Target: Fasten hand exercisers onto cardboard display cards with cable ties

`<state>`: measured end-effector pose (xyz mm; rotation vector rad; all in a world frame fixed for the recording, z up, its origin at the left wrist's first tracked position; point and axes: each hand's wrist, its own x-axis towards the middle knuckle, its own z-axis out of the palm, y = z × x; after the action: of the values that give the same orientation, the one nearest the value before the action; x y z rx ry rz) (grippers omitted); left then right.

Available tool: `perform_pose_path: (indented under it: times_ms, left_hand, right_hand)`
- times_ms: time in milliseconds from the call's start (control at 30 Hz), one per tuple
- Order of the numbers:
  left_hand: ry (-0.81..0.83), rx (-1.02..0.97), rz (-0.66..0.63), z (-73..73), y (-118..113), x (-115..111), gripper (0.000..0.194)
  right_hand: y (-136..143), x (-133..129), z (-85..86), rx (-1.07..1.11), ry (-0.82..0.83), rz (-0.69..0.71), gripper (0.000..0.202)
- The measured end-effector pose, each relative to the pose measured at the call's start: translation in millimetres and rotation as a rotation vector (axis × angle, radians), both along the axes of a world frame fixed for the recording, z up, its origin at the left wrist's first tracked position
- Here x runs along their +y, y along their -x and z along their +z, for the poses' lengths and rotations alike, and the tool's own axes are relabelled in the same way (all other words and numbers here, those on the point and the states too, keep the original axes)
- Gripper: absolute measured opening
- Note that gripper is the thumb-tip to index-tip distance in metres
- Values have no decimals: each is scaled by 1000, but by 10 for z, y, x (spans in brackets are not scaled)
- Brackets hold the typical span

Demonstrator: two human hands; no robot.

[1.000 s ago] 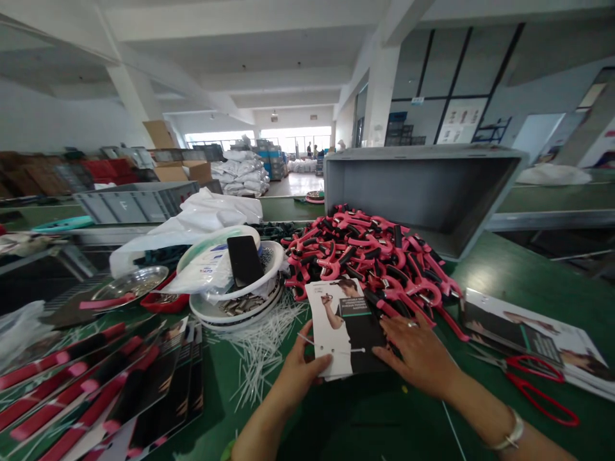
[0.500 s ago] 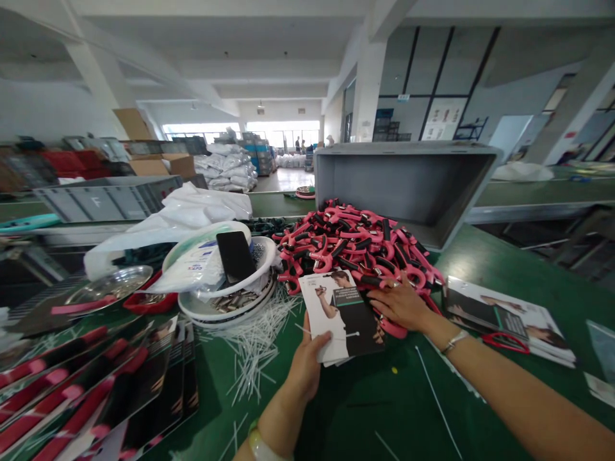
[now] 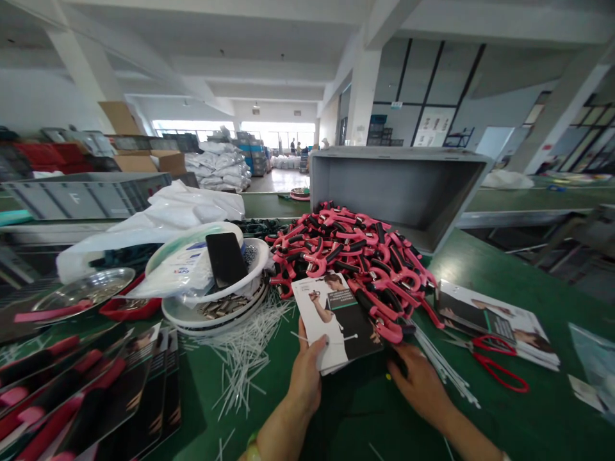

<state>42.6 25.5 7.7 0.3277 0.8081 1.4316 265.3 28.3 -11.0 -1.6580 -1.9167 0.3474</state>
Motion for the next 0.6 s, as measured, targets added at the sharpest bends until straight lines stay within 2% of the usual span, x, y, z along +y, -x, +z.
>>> perform_pose_path:
  times_ms: [100, 200, 300, 367, 433, 500, 533, 600]
  left_hand:
    - [-11, 34, -37, 12, 52, 31, 89]
    - [3, 111, -56, 3, 184, 100, 93]
    - [-6, 214, -55, -32, 333, 160, 95]
    - [-40, 270, -81, -66, 397, 176, 94]
    - [-71, 342, -97, -106, 428, 182, 95]
    - [-96, 421, -88, -145, 436, 189, 94]
    - [-109, 451, -79, -163, 434, 194, 93]
    - [-134, 480, -66, -187, 425, 205, 91]
  right_hand:
    - [345, 63, 21, 226, 106, 137, 46]
    - [643, 93, 77, 447, 212, 159, 55]
    - [747, 14, 61, 460, 285, 130, 58]
    - [684, -28, 108, 413, 299, 184, 56]
    - [541, -23, 261, 368, 365, 337, 51]
    - [379, 40, 495, 273, 506, 393, 37]
    - [313, 94, 618, 204, 519, 341, 32]
    - [242, 248, 822, 10, 371, 186, 31]
